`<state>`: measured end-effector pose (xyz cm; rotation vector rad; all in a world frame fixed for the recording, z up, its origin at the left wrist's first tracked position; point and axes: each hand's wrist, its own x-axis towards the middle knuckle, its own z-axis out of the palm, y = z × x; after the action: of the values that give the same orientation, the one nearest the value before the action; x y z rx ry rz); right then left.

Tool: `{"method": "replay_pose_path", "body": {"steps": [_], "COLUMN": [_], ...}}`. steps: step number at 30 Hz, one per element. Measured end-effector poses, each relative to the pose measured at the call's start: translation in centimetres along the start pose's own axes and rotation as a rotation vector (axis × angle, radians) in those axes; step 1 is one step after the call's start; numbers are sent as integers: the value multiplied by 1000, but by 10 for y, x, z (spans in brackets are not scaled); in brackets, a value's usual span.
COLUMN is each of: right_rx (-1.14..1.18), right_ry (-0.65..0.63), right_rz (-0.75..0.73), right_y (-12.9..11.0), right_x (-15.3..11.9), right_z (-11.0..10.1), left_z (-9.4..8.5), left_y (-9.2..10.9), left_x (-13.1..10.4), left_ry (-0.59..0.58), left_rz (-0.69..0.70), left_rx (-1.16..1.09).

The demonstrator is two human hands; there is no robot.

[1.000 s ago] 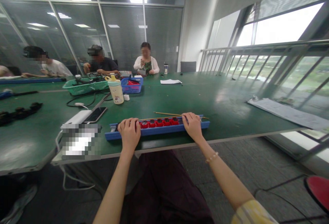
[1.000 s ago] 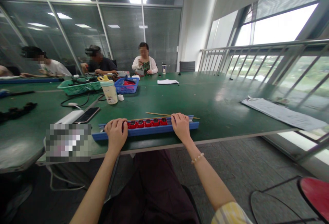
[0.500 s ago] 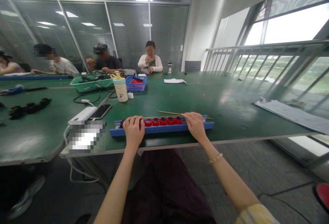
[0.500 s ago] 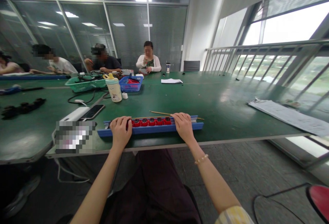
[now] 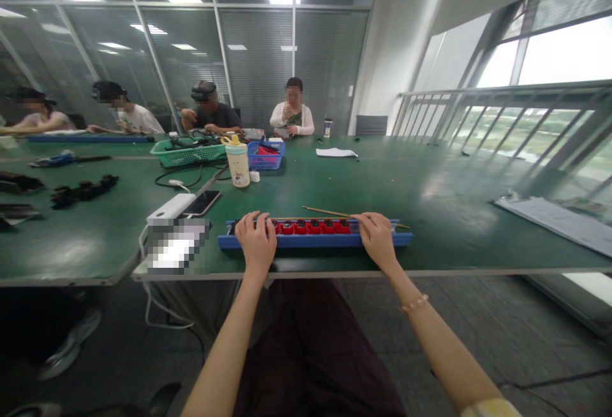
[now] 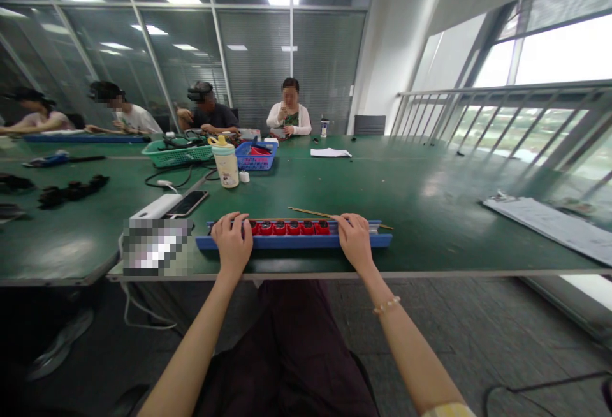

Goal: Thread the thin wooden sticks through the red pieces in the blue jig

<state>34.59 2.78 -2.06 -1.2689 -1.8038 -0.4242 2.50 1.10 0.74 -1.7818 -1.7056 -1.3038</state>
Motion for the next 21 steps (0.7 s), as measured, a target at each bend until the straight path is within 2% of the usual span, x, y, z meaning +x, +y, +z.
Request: {"method": "replay_pose_path", "body": {"steps": [8,14,21], "right_rx": [-9,-24,-19], "right_ry": [7,34,68], "right_rz": [11,44,100], "right_y": [-2,-2,1], "right_x": [1,0,0], "right_z": [-2,-2,-2], "left_z": [1,-1,-1], "left_y": [1,1,2], "left_x": [0,0,-1], "left_ry": [-25,24,7], "left_rz": [-19,-38,-2], "left_rx": [23,35,15]}}
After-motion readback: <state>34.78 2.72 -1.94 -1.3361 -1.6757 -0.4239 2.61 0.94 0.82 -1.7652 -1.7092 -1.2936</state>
